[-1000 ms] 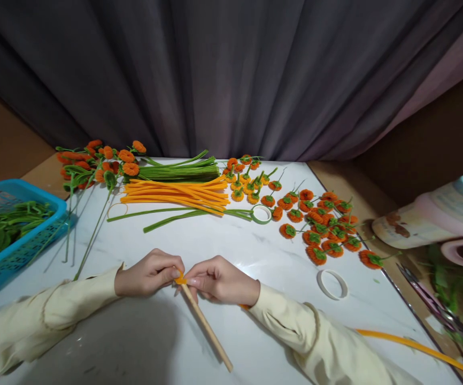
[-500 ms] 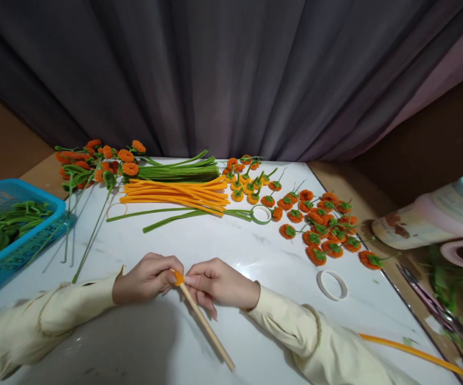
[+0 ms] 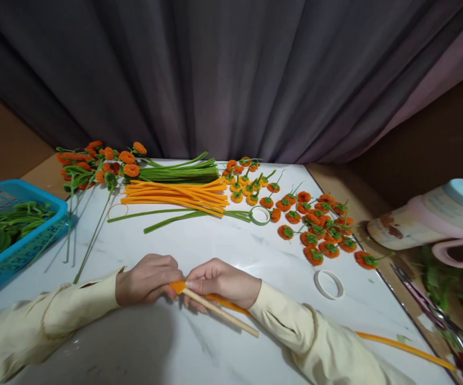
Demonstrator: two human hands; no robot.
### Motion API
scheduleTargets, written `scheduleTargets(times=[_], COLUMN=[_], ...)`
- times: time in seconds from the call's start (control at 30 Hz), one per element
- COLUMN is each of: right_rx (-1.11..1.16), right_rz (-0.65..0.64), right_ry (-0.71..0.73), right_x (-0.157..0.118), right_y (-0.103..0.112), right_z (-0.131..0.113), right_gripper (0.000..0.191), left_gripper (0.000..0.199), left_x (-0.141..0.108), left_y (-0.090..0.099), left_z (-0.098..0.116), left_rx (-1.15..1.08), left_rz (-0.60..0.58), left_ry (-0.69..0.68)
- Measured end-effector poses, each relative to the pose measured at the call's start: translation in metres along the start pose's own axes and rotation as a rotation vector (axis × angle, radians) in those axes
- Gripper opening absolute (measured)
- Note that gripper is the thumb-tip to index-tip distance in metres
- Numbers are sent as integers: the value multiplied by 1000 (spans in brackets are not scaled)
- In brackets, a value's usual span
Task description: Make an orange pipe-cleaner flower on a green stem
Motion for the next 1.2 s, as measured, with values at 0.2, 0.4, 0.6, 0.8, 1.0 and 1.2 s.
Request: scheduleTargets(times=[0.2,0.4,0.6,0.8,1.0,1.2], right_rx=[125,183,131,97,107,108], right_rz=[-46,-82,-116,-128,-84,-87], right_ry=[16,15,-21,-106,-134,-154], right_x=[5,11,10,12,14,12], right_y=[-7,-7,-6,-6,-6,-9], right_z=[4,12,14,19,20,15], right_gripper=[31,31,42,59,65,50], left_gripper=[16,15,24,18,15,25], left_x=[-3,-5,-6,-5,-9,-14], left_y=[3,2,2,3,-2,-9], left_z=[6,9,7,-2,-15,-34], left_rx=[132,154,141,-132,-255,-335], left_rz=[89,118,124,206,201,82], left_ry=[-46,-70,-22,224,493,795])
Point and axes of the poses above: each hand's wrist, its own x-axis towards the middle knuckle, its own y-axis out of the back of the hand, z = x × y, the point moved 5 cm from there along x, towards the middle knuckle, and after that the axes turned 5 degrees about -z, right-handed, at the moved point
